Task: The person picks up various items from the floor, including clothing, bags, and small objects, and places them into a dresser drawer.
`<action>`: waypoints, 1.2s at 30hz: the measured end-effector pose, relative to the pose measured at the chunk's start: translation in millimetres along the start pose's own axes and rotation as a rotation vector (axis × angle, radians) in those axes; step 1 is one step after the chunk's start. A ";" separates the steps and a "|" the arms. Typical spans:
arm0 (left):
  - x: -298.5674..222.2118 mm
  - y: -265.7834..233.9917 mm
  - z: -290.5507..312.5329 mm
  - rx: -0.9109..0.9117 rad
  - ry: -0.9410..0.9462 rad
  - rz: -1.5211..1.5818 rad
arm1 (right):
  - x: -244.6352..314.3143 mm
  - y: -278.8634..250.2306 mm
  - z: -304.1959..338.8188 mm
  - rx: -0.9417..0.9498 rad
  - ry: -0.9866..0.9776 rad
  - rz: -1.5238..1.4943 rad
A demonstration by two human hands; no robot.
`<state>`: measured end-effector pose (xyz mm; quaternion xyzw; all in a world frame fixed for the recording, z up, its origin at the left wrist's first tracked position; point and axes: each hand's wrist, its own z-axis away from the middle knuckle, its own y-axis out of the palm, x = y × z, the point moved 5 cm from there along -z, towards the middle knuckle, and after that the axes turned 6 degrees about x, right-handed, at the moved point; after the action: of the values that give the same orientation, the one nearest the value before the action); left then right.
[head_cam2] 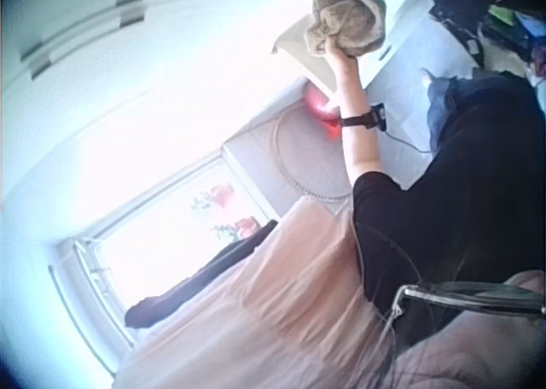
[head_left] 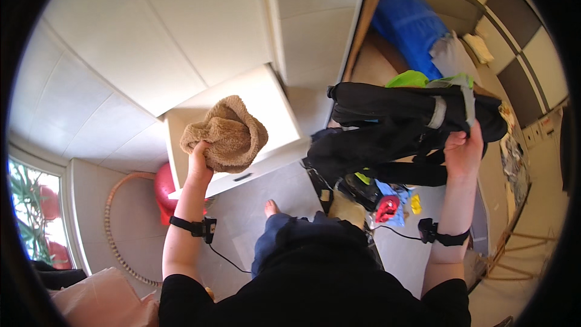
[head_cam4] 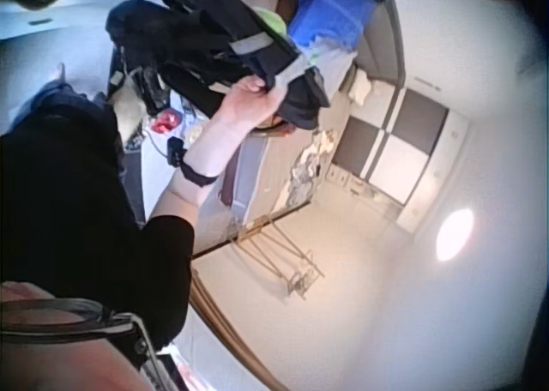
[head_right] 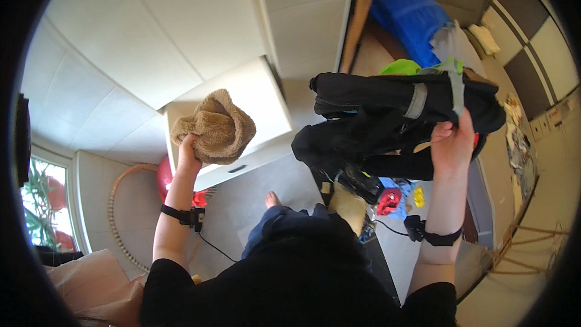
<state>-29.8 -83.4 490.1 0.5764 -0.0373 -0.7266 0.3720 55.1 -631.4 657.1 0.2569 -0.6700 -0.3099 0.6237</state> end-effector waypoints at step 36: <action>-115.4 -296.0 -6.8 -0.364 0.291 0.026 | -564.4 224.3 -4.2 0.423 0.978 -0.160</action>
<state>-164.4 199.8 438.2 0.5981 0.1409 -0.6256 0.4807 119.5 -67.7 440.4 0.5413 -0.3277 -0.0591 0.7721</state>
